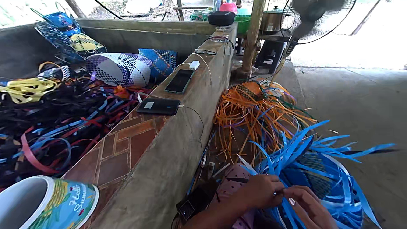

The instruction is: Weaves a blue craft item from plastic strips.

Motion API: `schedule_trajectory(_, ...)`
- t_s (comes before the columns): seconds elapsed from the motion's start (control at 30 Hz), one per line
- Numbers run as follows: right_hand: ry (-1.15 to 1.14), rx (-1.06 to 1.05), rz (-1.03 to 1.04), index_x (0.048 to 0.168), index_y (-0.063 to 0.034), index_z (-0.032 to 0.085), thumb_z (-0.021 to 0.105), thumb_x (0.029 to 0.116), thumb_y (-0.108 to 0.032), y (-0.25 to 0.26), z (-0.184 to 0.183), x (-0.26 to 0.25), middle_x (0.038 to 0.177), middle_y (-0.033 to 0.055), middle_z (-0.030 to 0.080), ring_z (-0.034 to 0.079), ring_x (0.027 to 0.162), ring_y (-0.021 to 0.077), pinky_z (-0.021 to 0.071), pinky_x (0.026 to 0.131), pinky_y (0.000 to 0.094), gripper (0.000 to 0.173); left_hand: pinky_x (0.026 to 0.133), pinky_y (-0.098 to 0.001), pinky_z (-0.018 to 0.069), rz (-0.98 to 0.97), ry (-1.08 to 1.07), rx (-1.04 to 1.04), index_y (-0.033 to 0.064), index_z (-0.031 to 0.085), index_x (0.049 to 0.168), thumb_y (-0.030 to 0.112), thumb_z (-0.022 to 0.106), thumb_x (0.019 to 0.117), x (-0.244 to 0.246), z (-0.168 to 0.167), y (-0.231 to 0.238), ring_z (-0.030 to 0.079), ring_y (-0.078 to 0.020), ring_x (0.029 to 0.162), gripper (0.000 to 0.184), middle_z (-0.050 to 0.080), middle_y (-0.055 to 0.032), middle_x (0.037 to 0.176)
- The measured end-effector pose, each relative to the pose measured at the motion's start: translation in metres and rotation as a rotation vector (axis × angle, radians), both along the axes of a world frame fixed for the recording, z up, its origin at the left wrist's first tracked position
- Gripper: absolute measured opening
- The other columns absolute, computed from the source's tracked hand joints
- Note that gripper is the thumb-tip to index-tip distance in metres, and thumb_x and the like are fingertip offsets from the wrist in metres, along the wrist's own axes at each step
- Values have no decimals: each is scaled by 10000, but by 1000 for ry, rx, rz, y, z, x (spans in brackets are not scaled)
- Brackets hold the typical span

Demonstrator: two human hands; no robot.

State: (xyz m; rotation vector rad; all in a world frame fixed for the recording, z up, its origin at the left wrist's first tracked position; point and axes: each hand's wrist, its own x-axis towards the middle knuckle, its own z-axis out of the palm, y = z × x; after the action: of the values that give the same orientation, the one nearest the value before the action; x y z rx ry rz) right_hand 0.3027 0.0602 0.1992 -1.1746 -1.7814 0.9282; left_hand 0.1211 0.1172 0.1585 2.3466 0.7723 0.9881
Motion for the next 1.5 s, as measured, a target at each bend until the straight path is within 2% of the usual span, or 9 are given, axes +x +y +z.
schedule_trajectory(0.13,-98,56,-22,1128,121,665,581,954,-109,-6,4,-5,1148,260,592,672,917,160,585,793,249,300,690,-439,566,-3,-2,-7,-30,714,834,34,696,846,2,1,-4,687,-296,773,68,661,-162,816)
schedule_trajectory(0.3,-62,82,1,1130,110,668,590,940,-94,-11,3,-6,1187,259,585,658,1019,169,578,851,247,290,646,-408,552,81,-16,20,-11,668,765,44,678,829,1,0,-3,670,-267,730,85,638,-142,777)
schedule_trajectory(0.47,69,38,63,1139,116,654,567,978,-113,-12,-4,-6,1268,249,580,617,1149,157,550,944,253,294,686,-413,557,189,-57,-99,-22,724,864,74,650,884,-7,9,0,672,-271,756,124,654,-153,824)
schedule_trajectory(0.6,46,19,47,1152,109,653,561,992,-155,-11,-7,-5,1319,273,566,601,1179,156,525,961,248,321,770,-362,583,136,-140,-81,-16,749,986,21,635,908,-10,13,0,699,-242,841,143,700,-158,928)
schedule_trajectory(0.87,93,-17,10,1131,104,656,553,976,-129,-13,-7,-8,1264,214,575,604,1157,131,552,930,244,299,794,-358,581,70,-152,-123,-19,748,1003,-1,627,911,-11,13,-1,695,-239,859,153,698,-161,943)
schedule_trajectory(1.0,117,-11,-1,1130,92,661,561,965,-97,-14,-7,-9,1246,192,587,609,1147,139,560,927,261,271,789,-367,586,59,-147,-137,-23,747,974,-9,647,901,-10,13,-3,702,-246,856,125,701,-166,930)
schedule_trajectory(1.23,39,35,-14,1088,69,700,579,945,-112,-16,-10,-9,1182,188,600,609,1043,100,539,871,206,261,763,-370,572,38,-131,-159,-39,726,920,22,677,896,-8,11,-7,684,-250,821,81,679,-165,878)
schedule_trajectory(1.4,41,61,16,1090,38,717,592,948,-115,-19,-11,-9,1214,192,607,619,1106,113,547,916,217,244,708,-351,550,60,-141,-162,-47,706,862,16,682,869,-8,11,-7,655,-241,762,68,650,-160,830)
schedule_trajectory(1.5,84,75,29,1102,1,717,588,972,-133,-20,-13,-9,1267,155,611,609,1163,102,544,953,228,227,692,-330,546,99,-168,-173,-40,707,855,8,660,855,-8,10,-6,648,-220,750,67,643,-149,823)
